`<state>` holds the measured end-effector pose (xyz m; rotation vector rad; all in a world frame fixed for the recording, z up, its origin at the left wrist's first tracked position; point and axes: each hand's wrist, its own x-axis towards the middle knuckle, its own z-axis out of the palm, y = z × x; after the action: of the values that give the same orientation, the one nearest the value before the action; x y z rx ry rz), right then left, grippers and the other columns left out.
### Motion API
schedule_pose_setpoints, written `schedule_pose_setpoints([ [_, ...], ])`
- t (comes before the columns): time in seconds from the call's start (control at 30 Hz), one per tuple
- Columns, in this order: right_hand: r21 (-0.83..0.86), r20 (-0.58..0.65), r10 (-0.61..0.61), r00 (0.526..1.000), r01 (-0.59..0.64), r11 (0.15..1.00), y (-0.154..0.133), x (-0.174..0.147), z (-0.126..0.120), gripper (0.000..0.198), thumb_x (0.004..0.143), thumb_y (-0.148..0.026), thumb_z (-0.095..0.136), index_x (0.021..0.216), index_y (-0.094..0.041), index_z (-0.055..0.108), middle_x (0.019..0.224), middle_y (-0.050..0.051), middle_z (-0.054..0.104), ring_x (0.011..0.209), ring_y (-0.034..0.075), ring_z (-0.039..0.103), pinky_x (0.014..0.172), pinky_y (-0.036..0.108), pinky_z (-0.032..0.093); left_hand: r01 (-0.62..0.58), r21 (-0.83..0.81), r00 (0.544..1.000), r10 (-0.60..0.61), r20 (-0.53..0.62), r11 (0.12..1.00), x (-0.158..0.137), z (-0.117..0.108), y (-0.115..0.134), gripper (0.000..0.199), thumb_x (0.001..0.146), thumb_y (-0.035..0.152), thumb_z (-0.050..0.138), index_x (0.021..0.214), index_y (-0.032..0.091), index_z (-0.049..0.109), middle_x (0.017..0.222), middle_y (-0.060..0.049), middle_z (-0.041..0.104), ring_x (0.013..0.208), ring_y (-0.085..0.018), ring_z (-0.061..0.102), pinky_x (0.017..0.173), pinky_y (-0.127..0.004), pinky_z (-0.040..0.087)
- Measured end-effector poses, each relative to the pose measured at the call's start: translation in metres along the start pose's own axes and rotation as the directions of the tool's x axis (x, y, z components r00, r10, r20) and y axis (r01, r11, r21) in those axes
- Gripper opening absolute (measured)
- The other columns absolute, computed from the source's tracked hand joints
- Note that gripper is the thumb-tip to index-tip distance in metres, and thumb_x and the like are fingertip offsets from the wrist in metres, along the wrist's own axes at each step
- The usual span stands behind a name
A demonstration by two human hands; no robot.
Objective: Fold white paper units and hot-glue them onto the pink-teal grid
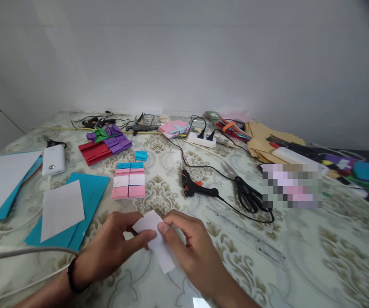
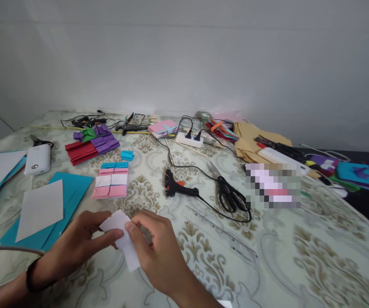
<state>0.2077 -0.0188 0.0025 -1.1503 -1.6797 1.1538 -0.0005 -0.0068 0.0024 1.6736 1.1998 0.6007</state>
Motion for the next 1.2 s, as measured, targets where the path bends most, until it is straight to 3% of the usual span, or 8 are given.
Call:
schedule_pose_setpoints([
  [0.2, 0.077, 0.064, 0.078, 0.995, -0.083, 0.994, 0.002, 0.002, 0.004, 0.033, 0.099, -0.038, 0.062, 0.071, -0.020, 0.063, 0.070, -0.001, 0.060, 0.068, 0.015, 0.054, 0.061, 0.026, 0.040, 0.004, -0.091, 0.999, -0.001, 0.033, 0.996, -0.002, 0.002, 0.005, 0.038, 0.097, 0.047, 0.066, 0.074, 0.017, 0.067, 0.069, 0.000, 0.062, 0.067, -0.015, 0.052, 0.060, -0.025, 0.042],
  [0.33, 0.133, 0.069, 0.144, 0.987, -0.152, 0.979, 0.007, 0.000, 0.006, 0.037, 0.100, -0.044, 0.060, 0.072, -0.020, 0.059, 0.069, -0.002, 0.054, 0.066, 0.015, 0.048, 0.059, 0.026, 0.037, 0.043, -0.167, 0.999, -0.038, 0.032, 0.985, -0.002, 0.004, 0.007, 0.036, 0.096, 0.048, 0.066, 0.080, 0.016, 0.070, 0.073, -0.003, 0.066, 0.069, -0.017, 0.057, 0.061, -0.025, 0.046],
  [0.63, 0.276, 0.076, 0.194, 0.978, -0.207, 0.939, 0.009, -0.002, 0.006, 0.043, 0.098, -0.055, 0.063, 0.075, -0.020, 0.059, 0.070, -0.001, 0.055, 0.066, 0.015, 0.049, 0.057, 0.025, 0.039, 0.050, -0.398, 0.999, -0.042, 0.029, 0.916, 0.001, 0.005, 0.004, 0.037, 0.092, 0.051, 0.070, 0.085, 0.015, 0.073, 0.077, -0.005, 0.071, 0.070, -0.018, 0.062, 0.063, -0.027, 0.051],
  [0.87, 0.309, 0.101, 0.189, 0.977, -0.211, 0.928, 0.008, 0.000, 0.005, 0.029, 0.095, -0.047, 0.070, 0.089, -0.019, 0.072, 0.086, 0.004, 0.071, 0.081, 0.021, 0.066, 0.072, 0.030, 0.054, 0.032, -0.291, 0.999, -0.038, -0.013, 0.956, 0.001, 0.004, 0.001, 0.038, 0.092, 0.051, 0.071, 0.080, 0.015, 0.073, 0.073, -0.005, 0.071, 0.069, -0.018, 0.062, 0.062, -0.026, 0.051],
  [1.2, 0.373, 0.058, 0.216, 0.975, -0.222, 0.901, 0.012, -0.002, 0.010, 0.027, 0.095, -0.045, 0.070, 0.092, -0.018, 0.073, 0.087, 0.006, 0.074, 0.082, 0.021, 0.068, 0.071, 0.031, 0.055, -0.041, -0.152, 0.999, 0.040, -0.008, 0.988, -0.001, 0.001, 0.001, 0.042, 0.102, 0.045, 0.055, 0.074, 0.016, 0.066, 0.071, -0.002, 0.067, 0.068, -0.015, 0.059, 0.065, -0.025, 0.044],
])
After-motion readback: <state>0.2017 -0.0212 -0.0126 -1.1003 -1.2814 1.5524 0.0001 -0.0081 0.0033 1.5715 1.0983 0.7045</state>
